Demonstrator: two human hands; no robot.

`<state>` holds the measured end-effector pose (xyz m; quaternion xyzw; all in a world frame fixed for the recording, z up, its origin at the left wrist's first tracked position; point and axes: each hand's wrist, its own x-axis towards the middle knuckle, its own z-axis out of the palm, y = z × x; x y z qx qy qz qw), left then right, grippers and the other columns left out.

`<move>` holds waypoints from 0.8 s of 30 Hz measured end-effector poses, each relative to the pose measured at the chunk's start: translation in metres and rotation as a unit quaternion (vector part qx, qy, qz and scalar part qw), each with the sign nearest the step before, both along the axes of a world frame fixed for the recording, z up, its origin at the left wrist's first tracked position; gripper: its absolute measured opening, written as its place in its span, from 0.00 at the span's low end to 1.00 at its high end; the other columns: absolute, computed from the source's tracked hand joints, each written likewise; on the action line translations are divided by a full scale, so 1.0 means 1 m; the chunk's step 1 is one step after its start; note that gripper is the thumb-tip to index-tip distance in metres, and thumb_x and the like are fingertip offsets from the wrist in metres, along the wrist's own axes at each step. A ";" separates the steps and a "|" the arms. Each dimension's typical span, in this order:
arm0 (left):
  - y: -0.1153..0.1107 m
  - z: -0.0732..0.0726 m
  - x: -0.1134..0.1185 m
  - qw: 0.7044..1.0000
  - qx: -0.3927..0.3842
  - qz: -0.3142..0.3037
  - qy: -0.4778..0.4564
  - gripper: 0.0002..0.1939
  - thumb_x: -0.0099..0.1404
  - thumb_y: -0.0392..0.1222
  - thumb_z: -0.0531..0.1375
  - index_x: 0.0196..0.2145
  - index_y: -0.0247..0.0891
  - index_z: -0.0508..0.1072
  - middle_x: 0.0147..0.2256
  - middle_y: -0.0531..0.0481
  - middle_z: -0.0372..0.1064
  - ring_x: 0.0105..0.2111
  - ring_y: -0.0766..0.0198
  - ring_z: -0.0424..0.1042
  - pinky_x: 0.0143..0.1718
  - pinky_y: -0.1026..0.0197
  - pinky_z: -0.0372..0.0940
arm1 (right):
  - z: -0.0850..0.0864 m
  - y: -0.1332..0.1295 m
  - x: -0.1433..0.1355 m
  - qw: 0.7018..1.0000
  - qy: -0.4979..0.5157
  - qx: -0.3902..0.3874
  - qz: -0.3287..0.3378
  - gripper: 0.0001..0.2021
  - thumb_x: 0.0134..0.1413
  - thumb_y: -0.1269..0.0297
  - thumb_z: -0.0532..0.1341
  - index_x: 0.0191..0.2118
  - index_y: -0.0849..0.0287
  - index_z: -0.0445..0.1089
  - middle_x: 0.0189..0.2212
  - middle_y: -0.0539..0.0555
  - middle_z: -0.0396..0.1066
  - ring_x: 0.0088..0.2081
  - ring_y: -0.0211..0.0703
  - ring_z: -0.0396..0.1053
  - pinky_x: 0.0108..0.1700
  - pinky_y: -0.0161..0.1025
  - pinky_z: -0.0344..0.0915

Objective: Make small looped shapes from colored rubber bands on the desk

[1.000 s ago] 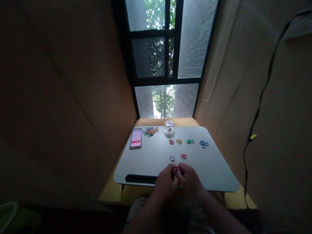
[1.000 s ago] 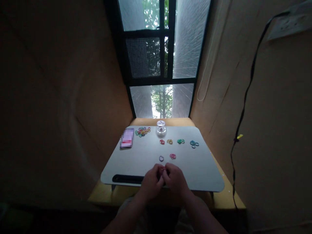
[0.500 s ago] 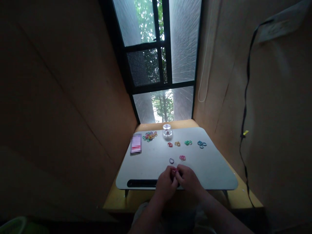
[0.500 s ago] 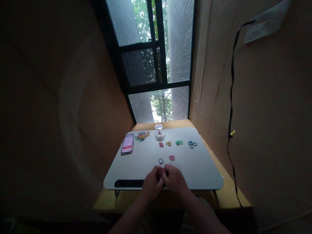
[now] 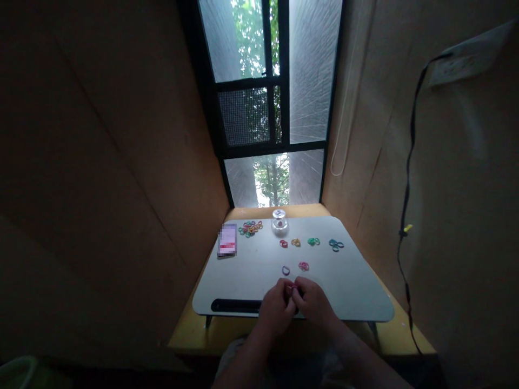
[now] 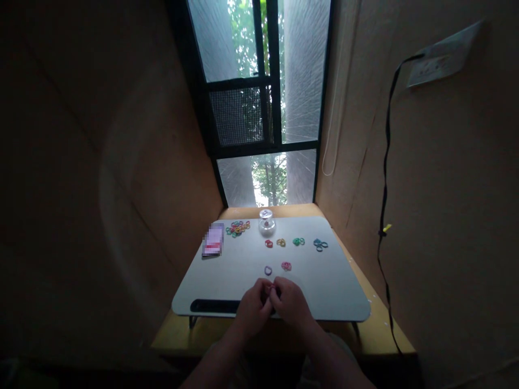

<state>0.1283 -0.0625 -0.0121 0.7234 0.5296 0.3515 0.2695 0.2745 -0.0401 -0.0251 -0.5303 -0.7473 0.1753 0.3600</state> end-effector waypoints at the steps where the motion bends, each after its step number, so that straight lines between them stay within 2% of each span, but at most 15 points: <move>1: 0.000 0.000 0.000 1.000 0.000 -0.001 0.000 0.08 0.64 0.36 0.55 0.42 0.41 0.66 0.30 0.54 0.69 0.30 0.65 0.67 0.32 0.64 0.57 | 0.000 0.000 0.000 1.000 -0.001 0.000 0.001 0.09 0.54 0.67 0.54 0.24 0.57 0.60 0.21 0.48 0.64 0.25 0.38 0.60 0.28 0.34 0.50; 13: -0.001 0.003 -0.002 1.000 0.006 -0.016 0.015 0.08 0.65 0.40 0.54 0.43 0.42 0.65 0.32 0.53 0.70 0.31 0.63 0.68 0.33 0.62 0.58 | 0.001 -0.002 0.001 1.000 -0.015 -0.013 0.011 0.09 0.56 0.65 0.53 0.25 0.57 0.59 0.22 0.48 0.64 0.26 0.38 0.61 0.29 0.34 0.52; 24: 0.010 0.000 -0.002 0.998 -0.011 -0.007 0.059 0.10 0.64 0.39 0.54 0.45 0.42 0.65 0.33 0.51 0.70 0.32 0.61 0.69 0.32 0.61 0.56 | -0.006 0.014 0.002 0.999 0.001 -0.036 0.025 0.10 0.56 0.64 0.54 0.24 0.56 0.57 0.20 0.47 0.60 0.24 0.36 0.58 0.28 0.34 0.52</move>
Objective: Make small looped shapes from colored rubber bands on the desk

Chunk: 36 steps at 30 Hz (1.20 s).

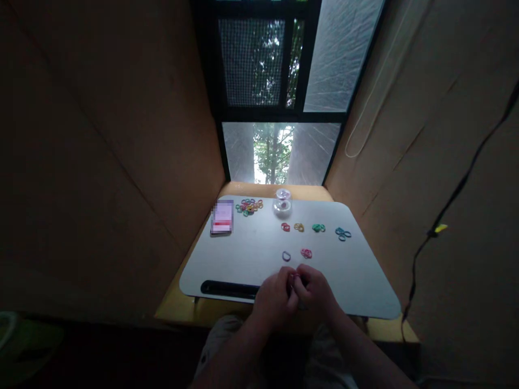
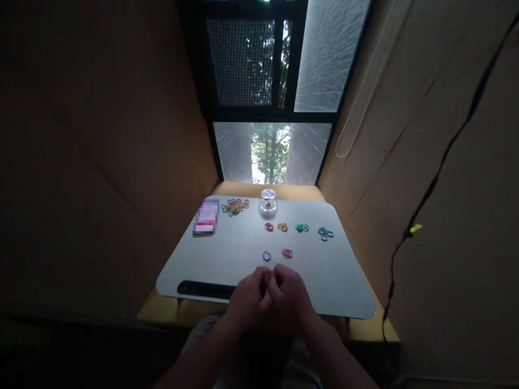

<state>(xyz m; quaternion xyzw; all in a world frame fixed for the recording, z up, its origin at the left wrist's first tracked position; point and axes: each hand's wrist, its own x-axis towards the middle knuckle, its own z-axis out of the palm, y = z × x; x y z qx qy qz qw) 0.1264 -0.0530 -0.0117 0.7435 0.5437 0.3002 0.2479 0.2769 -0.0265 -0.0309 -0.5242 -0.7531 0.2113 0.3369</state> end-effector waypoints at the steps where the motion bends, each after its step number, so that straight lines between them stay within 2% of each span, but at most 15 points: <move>1: 0.001 0.000 0.000 1.000 -0.002 -0.001 0.000 0.11 0.64 0.39 0.54 0.45 0.42 0.65 0.34 0.51 0.70 0.33 0.60 0.69 0.32 0.61 0.56 | 0.000 0.001 0.000 1.000 0.002 -0.003 -0.001 0.10 0.56 0.64 0.54 0.24 0.56 0.58 0.20 0.47 0.60 0.24 0.36 0.58 0.28 0.34 0.52; 7: 0.004 -0.003 -0.003 0.999 -0.018 -0.023 -0.023 0.12 0.62 0.38 0.56 0.44 0.43 0.64 0.34 0.52 0.70 0.33 0.60 0.69 0.33 0.60 0.57 | 0.000 0.000 0.001 1.000 0.001 -0.006 0.003 0.09 0.55 0.65 0.54 0.24 0.57 0.58 0.20 0.47 0.60 0.24 0.36 0.59 0.27 0.34 0.52; 14: 0.001 -0.001 -0.004 0.998 -0.004 -0.015 -0.068 0.10 0.62 0.38 0.56 0.43 0.41 0.67 0.33 0.52 0.70 0.32 0.62 0.67 0.33 0.61 0.58 | -0.003 -0.002 0.000 1.000 -0.005 0.005 -0.005 0.09 0.55 0.65 0.54 0.24 0.57 0.57 0.20 0.47 0.60 0.24 0.37 0.59 0.28 0.34 0.52; 20: 0.002 -0.002 -0.004 0.988 0.026 -0.005 -0.152 0.10 0.62 0.32 0.53 0.38 0.39 0.72 0.36 0.50 0.72 0.38 0.62 0.69 0.41 0.61 0.61 | 0.002 -0.005 -0.003 1.000 -0.005 0.024 -0.008 0.10 0.56 0.64 0.53 0.25 0.56 0.57 0.21 0.47 0.61 0.25 0.37 0.60 0.28 0.34 0.52; 23: 0.003 -0.002 -0.004 0.986 0.024 -0.001 -0.165 0.09 0.64 0.34 0.52 0.35 0.38 0.73 0.35 0.49 0.72 0.37 0.62 0.69 0.40 0.61 0.61 | 0.004 -0.007 -0.003 0.999 -0.005 0.040 -0.008 0.10 0.55 0.65 0.53 0.24 0.57 0.58 0.21 0.48 0.61 0.25 0.38 0.59 0.29 0.35 0.52; 31: 0.005 0.002 -0.008 0.978 -0.017 -0.070 -0.198 0.09 0.66 0.37 0.54 0.40 0.39 0.73 0.35 0.52 0.73 0.34 0.64 0.70 0.38 0.63 0.62 | 0.000 -0.005 0.001 0.998 0.054 0.044 -0.007 0.11 0.54 0.63 0.56 0.23 0.57 0.58 0.18 0.46 0.60 0.22 0.36 0.58 0.26 0.33 0.52; 36: 0.005 0.004 -0.008 0.972 -0.025 -0.087 -0.215 0.11 0.66 0.37 0.54 0.44 0.39 0.74 0.40 0.49 0.74 0.39 0.62 0.71 0.43 0.62 0.63 | -0.004 0.000 0.003 0.996 0.084 0.026 -0.009 0.10 0.54 0.63 0.57 0.24 0.57 0.59 0.18 0.46 0.60 0.22 0.36 0.58 0.26 0.33 0.53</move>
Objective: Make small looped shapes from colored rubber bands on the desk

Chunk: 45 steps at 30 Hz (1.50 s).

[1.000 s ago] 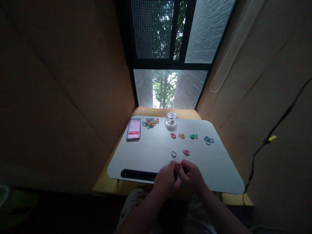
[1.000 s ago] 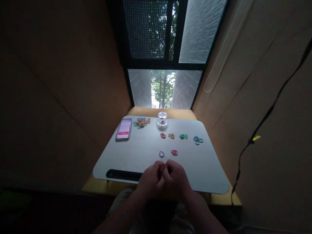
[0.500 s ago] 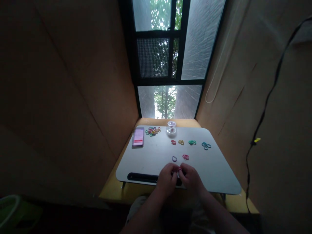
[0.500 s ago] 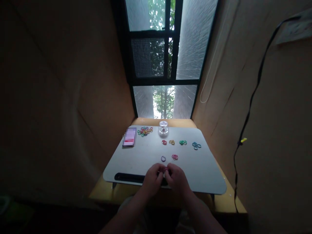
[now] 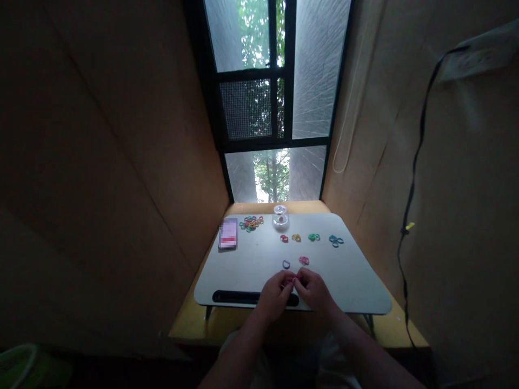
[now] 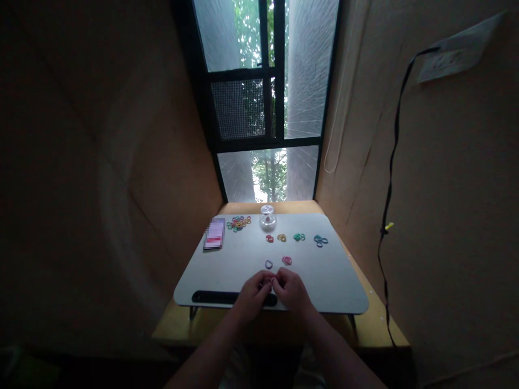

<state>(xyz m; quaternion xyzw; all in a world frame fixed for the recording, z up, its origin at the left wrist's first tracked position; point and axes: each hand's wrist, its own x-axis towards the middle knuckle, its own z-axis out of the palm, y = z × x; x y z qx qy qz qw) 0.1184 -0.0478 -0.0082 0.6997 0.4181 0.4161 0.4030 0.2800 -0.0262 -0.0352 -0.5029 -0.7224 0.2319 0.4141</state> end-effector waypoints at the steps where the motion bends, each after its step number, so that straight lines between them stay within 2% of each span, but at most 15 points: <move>1: 0.000 0.000 0.000 1.000 -0.001 0.005 0.002 0.11 0.66 0.38 0.55 0.44 0.40 0.74 0.41 0.49 0.74 0.40 0.62 0.72 0.43 0.62 0.63 | -0.001 0.001 0.000 1.000 0.005 -0.003 0.001 0.10 0.54 0.63 0.57 0.24 0.57 0.59 0.18 0.46 0.60 0.22 0.36 0.59 0.26 0.33 0.53; 10: 0.000 -0.001 0.002 0.999 0.011 0.040 0.028 0.12 0.67 0.42 0.55 0.44 0.39 0.75 0.40 0.48 0.75 0.38 0.62 0.71 0.41 0.61 0.64 | 0.002 0.000 0.001 1.000 0.012 -0.008 0.016 0.10 0.56 0.62 0.56 0.25 0.57 0.62 0.21 0.47 0.65 0.25 0.38 0.63 0.29 0.34 0.56; 16: 0.000 -0.005 0.005 0.995 0.014 0.084 0.050 0.10 0.67 0.44 0.55 0.36 0.38 0.74 0.33 0.50 0.73 0.33 0.63 0.69 0.36 0.62 0.62 | 0.007 -0.006 0.001 0.999 0.003 -0.015 0.033 0.11 0.60 0.62 0.54 0.27 0.58 0.64 0.23 0.48 0.66 0.27 0.38 0.64 0.31 0.35 0.57; 21: 0.000 -0.007 0.007 0.994 -0.003 0.092 0.057 0.11 0.67 0.47 0.55 0.34 0.38 0.72 0.28 0.53 0.69 0.28 0.65 0.66 0.32 0.64 0.58 | 0.009 -0.008 0.000 1.000 0.015 -0.007 0.016 0.08 0.58 0.65 0.54 0.28 0.57 0.63 0.23 0.47 0.65 0.27 0.38 0.64 0.31 0.34 0.56; 29: 0.000 -0.013 0.006 0.991 0.006 0.110 0.072 0.05 0.65 0.41 0.54 0.37 0.39 0.68 0.27 0.56 0.66 0.28 0.66 0.65 0.31 0.64 0.56 | 0.011 -0.010 0.000 0.999 0.020 -0.016 0.038 0.08 0.57 0.67 0.54 0.29 0.58 0.66 0.24 0.48 0.69 0.28 0.38 0.65 0.32 0.35 0.58; 34: -0.001 -0.013 0.007 0.988 0.017 0.119 0.102 0.02 0.63 0.37 0.54 0.35 0.40 0.66 0.26 0.57 0.64 0.28 0.67 0.64 0.31 0.64 0.54 | 0.010 -0.011 -0.001 0.999 0.021 -0.012 0.035 0.07 0.55 0.66 0.55 0.28 0.58 0.66 0.23 0.48 0.68 0.27 0.38 0.64 0.31 0.34 0.58; 41: 0.001 -0.012 0.006 0.989 0.009 0.117 0.091 0.01 0.63 0.36 0.54 0.33 0.40 0.65 0.25 0.58 0.62 0.27 0.67 0.62 0.30 0.64 0.54 | 0.011 -0.012 0.000 0.998 0.015 -0.013 0.054 0.06 0.54 0.65 0.57 0.28 0.58 0.66 0.23 0.48 0.67 0.25 0.37 0.63 0.29 0.33 0.57; 45: 0.002 -0.013 0.006 0.990 0.001 0.119 0.079 0.01 0.63 0.37 0.54 0.33 0.40 0.65 0.26 0.57 0.63 0.28 0.67 0.63 0.31 0.64 0.55 | 0.009 -0.012 -0.002 0.999 0.007 -0.012 0.031 0.07 0.55 0.64 0.56 0.27 0.58 0.65 0.22 0.48 0.67 0.25 0.37 0.63 0.29 0.33 0.56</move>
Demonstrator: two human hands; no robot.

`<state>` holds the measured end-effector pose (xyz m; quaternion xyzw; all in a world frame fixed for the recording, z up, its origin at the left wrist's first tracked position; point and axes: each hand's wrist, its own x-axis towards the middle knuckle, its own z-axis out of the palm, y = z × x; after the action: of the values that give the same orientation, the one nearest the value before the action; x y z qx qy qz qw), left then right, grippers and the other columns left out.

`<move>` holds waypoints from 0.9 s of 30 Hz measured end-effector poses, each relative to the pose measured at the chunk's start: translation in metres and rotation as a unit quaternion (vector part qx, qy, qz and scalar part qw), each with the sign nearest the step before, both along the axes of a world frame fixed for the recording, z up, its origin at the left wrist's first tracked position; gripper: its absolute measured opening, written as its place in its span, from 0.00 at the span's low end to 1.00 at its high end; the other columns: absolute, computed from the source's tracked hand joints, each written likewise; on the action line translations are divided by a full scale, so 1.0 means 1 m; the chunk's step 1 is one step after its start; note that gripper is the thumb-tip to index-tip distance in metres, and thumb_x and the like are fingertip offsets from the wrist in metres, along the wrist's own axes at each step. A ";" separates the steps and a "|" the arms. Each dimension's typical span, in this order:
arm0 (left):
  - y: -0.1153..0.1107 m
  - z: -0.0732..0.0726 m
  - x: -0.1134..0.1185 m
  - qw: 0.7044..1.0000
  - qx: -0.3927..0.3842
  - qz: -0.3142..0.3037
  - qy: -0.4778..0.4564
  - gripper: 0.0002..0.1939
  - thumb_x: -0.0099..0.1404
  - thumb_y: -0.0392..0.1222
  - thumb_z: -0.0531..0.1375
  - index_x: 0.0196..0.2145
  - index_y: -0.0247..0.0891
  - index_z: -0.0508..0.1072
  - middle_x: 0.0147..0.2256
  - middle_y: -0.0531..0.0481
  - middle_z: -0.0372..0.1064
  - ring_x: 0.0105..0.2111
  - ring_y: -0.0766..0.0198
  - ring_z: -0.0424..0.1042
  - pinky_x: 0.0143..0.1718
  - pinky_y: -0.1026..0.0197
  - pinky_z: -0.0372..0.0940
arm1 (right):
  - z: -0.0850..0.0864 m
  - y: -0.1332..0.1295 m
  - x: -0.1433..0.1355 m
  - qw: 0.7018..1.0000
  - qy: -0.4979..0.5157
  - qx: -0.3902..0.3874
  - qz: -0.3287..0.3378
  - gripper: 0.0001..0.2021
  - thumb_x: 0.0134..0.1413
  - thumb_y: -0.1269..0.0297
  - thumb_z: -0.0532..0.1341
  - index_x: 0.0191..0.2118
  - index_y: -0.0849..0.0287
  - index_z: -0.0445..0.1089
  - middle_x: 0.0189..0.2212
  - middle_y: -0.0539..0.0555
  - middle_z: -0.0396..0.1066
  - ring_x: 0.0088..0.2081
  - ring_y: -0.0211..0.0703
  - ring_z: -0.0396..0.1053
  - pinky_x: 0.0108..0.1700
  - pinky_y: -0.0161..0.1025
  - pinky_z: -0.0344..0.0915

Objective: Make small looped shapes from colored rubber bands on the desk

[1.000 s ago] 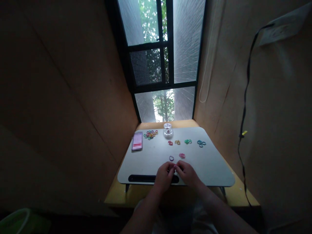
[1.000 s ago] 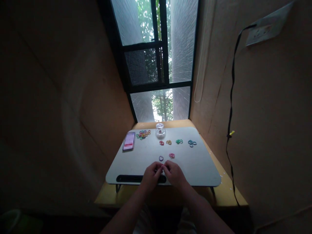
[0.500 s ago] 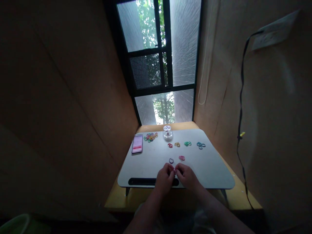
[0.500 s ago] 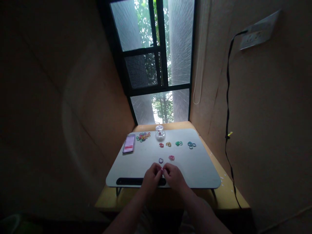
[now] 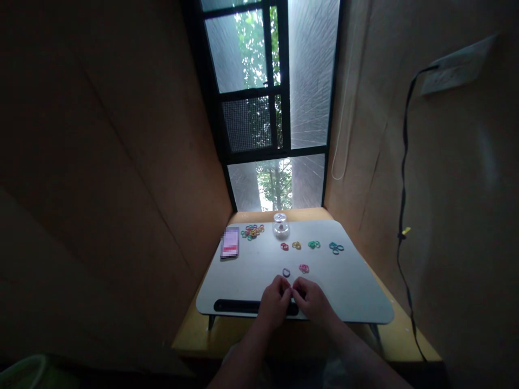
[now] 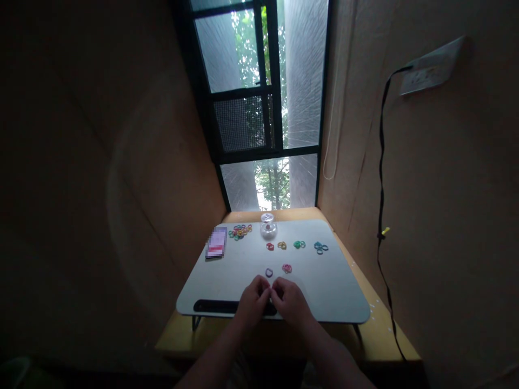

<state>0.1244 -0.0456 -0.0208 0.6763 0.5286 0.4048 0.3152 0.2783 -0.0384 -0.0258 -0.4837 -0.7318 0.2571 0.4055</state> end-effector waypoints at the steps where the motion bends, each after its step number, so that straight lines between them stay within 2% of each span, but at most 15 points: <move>1: 0.000 0.000 0.000 1.000 -0.001 -0.002 -0.004 0.01 0.63 0.37 0.54 0.33 0.40 0.65 0.26 0.57 0.63 0.28 0.66 0.63 0.31 0.64 0.55 | 0.000 0.000 -0.001 1.000 -0.006 0.003 -0.007 0.08 0.55 0.64 0.56 0.26 0.58 0.65 0.22 0.48 0.67 0.25 0.37 0.63 0.29 0.33 0.56; 9: -0.001 0.001 0.000 1.000 0.011 -0.011 -0.019 0.05 0.64 0.41 0.56 0.32 0.38 0.66 0.30 0.54 0.66 0.32 0.65 0.64 0.35 0.63 0.57 | -0.003 0.002 -0.002 0.999 -0.025 0.022 -0.030 0.09 0.56 0.65 0.54 0.25 0.57 0.63 0.22 0.48 0.66 0.26 0.38 0.64 0.29 0.34 0.55; 15: -0.002 0.005 -0.001 0.999 -0.018 -0.027 -0.010 0.08 0.65 0.45 0.55 0.32 0.39 0.66 0.26 0.56 0.64 0.28 0.66 0.62 0.31 0.64 0.56 | -0.007 0.004 -0.003 0.999 -0.022 0.021 -0.037 0.09 0.56 0.65 0.54 0.25 0.57 0.63 0.21 0.48 0.66 0.25 0.38 0.64 0.28 0.34 0.55; 27: -0.005 0.001 -0.003 1.000 0.002 -0.031 0.000 0.02 0.64 0.38 0.55 0.34 0.39 0.66 0.27 0.56 0.64 0.28 0.66 0.63 0.31 0.64 0.55 | 0.001 -0.002 -0.003 0.998 -0.037 0.016 -0.039 0.10 0.57 0.65 0.54 0.25 0.57 0.62 0.22 0.48 0.67 0.26 0.38 0.64 0.29 0.34 0.54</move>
<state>0.1219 -0.0504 -0.0203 0.6930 0.5066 0.3958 0.3263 0.2755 -0.0399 -0.0251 -0.5144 -0.7309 0.2118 0.3953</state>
